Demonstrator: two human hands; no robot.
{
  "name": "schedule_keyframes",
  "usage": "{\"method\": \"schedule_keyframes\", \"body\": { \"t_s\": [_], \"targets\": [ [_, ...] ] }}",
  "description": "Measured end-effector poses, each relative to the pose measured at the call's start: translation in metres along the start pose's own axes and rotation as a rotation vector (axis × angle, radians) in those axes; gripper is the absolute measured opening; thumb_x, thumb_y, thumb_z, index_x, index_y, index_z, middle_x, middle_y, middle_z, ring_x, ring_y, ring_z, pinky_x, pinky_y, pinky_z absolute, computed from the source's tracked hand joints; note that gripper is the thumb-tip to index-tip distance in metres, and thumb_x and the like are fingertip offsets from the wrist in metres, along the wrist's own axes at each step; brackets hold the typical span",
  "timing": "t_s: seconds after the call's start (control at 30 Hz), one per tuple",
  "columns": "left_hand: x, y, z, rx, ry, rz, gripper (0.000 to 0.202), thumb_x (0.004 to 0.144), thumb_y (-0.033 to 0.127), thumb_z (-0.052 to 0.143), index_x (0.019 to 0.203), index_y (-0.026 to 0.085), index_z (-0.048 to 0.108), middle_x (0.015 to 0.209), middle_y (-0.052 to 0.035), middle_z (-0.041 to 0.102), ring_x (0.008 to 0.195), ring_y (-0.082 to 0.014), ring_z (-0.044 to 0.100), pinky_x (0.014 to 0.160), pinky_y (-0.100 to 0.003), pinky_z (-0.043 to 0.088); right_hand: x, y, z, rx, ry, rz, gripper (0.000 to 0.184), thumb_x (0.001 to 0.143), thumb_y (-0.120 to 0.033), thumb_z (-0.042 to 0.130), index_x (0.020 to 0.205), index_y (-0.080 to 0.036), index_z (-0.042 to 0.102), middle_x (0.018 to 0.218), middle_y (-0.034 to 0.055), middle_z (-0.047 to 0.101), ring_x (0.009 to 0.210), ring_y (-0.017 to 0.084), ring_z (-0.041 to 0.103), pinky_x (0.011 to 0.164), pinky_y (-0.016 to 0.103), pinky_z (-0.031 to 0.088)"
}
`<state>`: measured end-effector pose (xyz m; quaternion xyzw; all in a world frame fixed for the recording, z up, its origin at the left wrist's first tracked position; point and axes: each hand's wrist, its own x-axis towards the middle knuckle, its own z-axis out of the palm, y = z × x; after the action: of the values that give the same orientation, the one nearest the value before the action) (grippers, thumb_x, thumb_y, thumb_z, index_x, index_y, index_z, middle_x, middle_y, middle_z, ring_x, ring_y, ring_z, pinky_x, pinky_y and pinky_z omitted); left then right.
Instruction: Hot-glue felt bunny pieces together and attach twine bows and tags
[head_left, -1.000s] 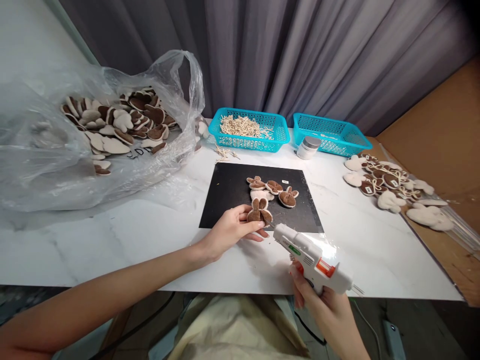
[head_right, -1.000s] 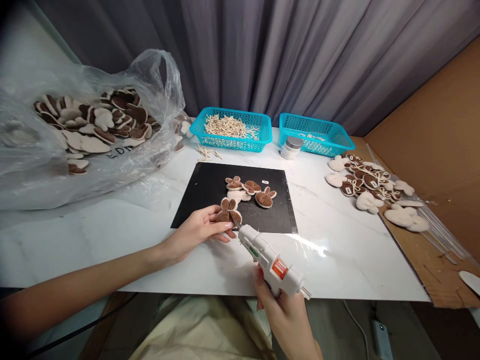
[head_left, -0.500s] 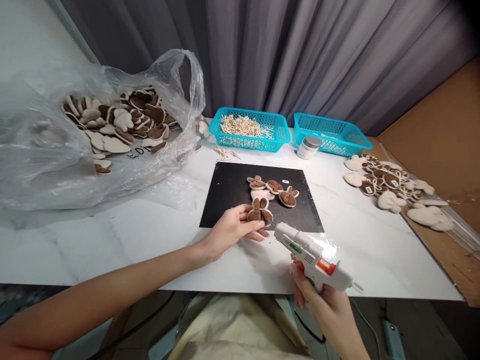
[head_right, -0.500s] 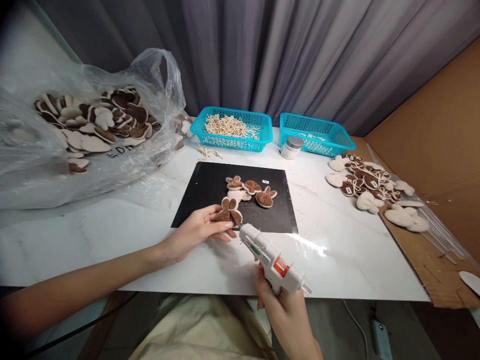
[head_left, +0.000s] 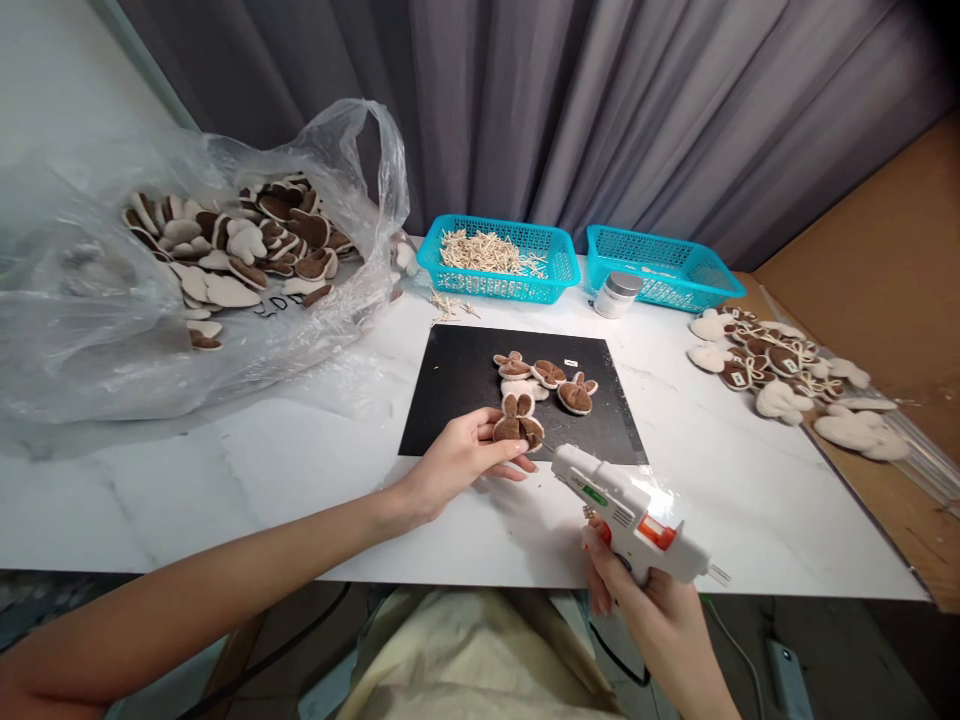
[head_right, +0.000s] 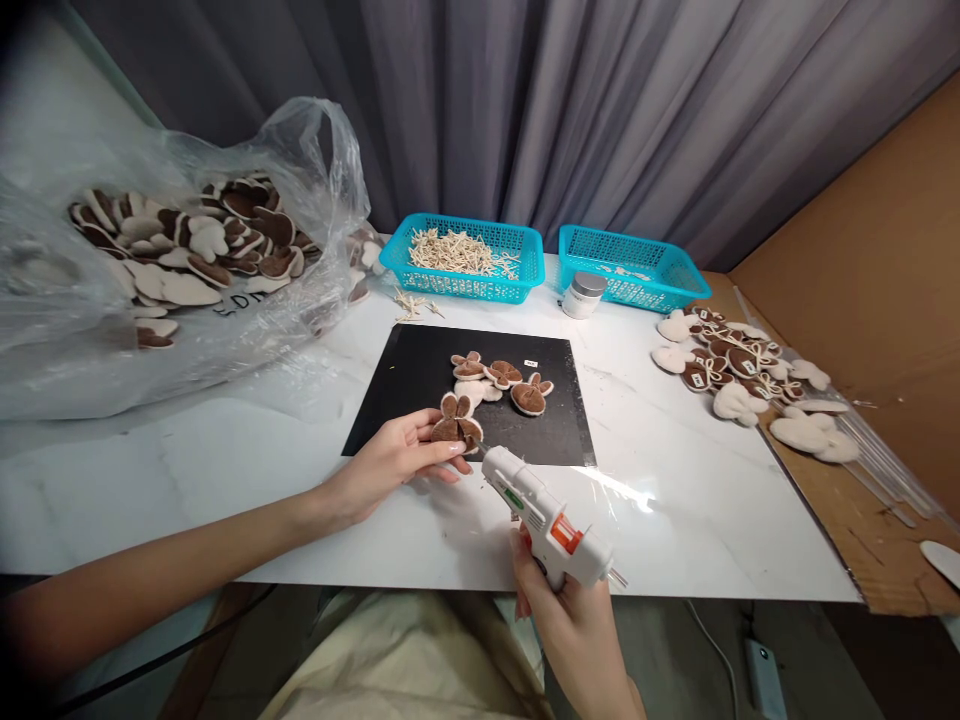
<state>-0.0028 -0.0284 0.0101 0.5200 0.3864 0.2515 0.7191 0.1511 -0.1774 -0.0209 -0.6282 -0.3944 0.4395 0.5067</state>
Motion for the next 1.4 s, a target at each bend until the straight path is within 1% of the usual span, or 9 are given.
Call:
{"method": "schedule_keyframes", "body": {
  "t_s": [0.37, 0.57, 0.67, 0.8, 1.0, 1.13, 1.3, 1.4],
  "targets": [
    [0.0009, -0.0002, -0.0008, -0.017, 0.0, -0.002, 0.027, 0.076, 0.021, 0.065, 0.099, 0.012, 0.057, 0.098, -0.0073, 0.064, 0.079, -0.0165, 0.067, 0.067, -0.024, 0.054, 0.0003, 0.0018, -0.0009, 0.025, -0.004, 0.012, 0.024, 0.086, -0.04, 0.052, 0.083, -0.017, 0.056, 0.049, -0.0046, 0.043, 0.046, 0.012, 0.044, 0.049, 0.026, 0.041],
    [0.0005, 0.0005, -0.0005, -0.03, 0.005, -0.014, 0.027, 0.074, 0.021, 0.067, 0.098, 0.012, 0.058, 0.098, -0.0077, 0.065, 0.081, -0.0182, 0.067, 0.07, -0.027, 0.053, -0.0004, 0.0006, 0.0015, -0.012, 0.028, 0.003, 0.026, 0.085, -0.043, 0.052, 0.082, -0.017, 0.056, 0.048, -0.0044, 0.043, 0.044, 0.012, 0.043, 0.047, 0.027, 0.039],
    [0.0004, 0.001, 0.0, -0.022, -0.002, -0.019, 0.026, 0.074, 0.02, 0.066, 0.098, 0.012, 0.058, 0.1, -0.008, 0.065, 0.083, -0.0181, 0.067, 0.071, -0.027, 0.053, -0.001, -0.0002, 0.0017, -0.05, 0.035, 0.014, 0.027, 0.085, -0.044, 0.052, 0.081, -0.018, 0.056, 0.047, -0.0044, 0.043, 0.045, 0.012, 0.044, 0.048, 0.027, 0.038],
    [0.0001, 0.0014, 0.0009, -0.003, -0.003, -0.02, 0.026, 0.076, 0.019, 0.064, 0.099, 0.011, 0.058, 0.099, -0.0083, 0.064, 0.083, -0.018, 0.066, 0.071, -0.026, 0.053, -0.0011, -0.0007, 0.001, -0.098, 0.02, 0.024, 0.028, 0.085, -0.045, 0.051, 0.08, -0.018, 0.055, 0.046, -0.0041, 0.045, 0.045, 0.013, 0.046, 0.05, 0.027, 0.039],
    [-0.0001, 0.0008, 0.0012, -0.001, 0.0, -0.011, 0.026, 0.075, 0.019, 0.064, 0.1, 0.011, 0.058, 0.1, -0.0086, 0.064, 0.082, -0.0173, 0.066, 0.07, -0.027, 0.053, -0.0009, -0.0005, 0.0021, -0.092, 0.027, -0.002, 0.029, 0.084, -0.045, 0.053, 0.075, -0.018, 0.054, 0.046, -0.0042, 0.044, 0.044, 0.012, 0.045, 0.047, 0.026, 0.038],
    [-0.0003, 0.001, 0.0009, -0.005, 0.0, -0.003, 0.026, 0.075, 0.02, 0.065, 0.099, 0.012, 0.059, 0.099, -0.0082, 0.065, 0.082, -0.0173, 0.066, 0.07, -0.027, 0.053, -0.0009, -0.0002, 0.0029, -0.09, 0.048, -0.007, 0.029, 0.084, -0.045, 0.053, 0.076, -0.018, 0.055, 0.046, -0.0039, 0.044, 0.043, 0.012, 0.045, 0.046, 0.026, 0.037],
    [-0.0002, 0.0011, 0.0001, -0.02, 0.007, -0.005, 0.028, 0.074, 0.021, 0.066, 0.099, 0.012, 0.059, 0.1, -0.0085, 0.065, 0.082, -0.0179, 0.066, 0.07, -0.027, 0.053, -0.0009, -0.0006, 0.0023, -0.09, 0.022, 0.005, 0.027, 0.084, -0.044, 0.052, 0.075, -0.019, 0.054, 0.047, -0.004, 0.044, 0.044, 0.012, 0.045, 0.048, 0.027, 0.038],
    [0.0, 0.0015, -0.0001, -0.026, 0.016, -0.009, 0.028, 0.073, 0.022, 0.068, 0.098, 0.012, 0.059, 0.101, -0.0091, 0.065, 0.082, -0.0185, 0.066, 0.07, -0.028, 0.053, -0.001, -0.001, 0.0021, -0.086, 0.033, -0.001, 0.028, 0.084, -0.044, 0.052, 0.074, -0.019, 0.053, 0.046, -0.004, 0.044, 0.044, 0.012, 0.045, 0.048, 0.027, 0.038]
  ]
}}
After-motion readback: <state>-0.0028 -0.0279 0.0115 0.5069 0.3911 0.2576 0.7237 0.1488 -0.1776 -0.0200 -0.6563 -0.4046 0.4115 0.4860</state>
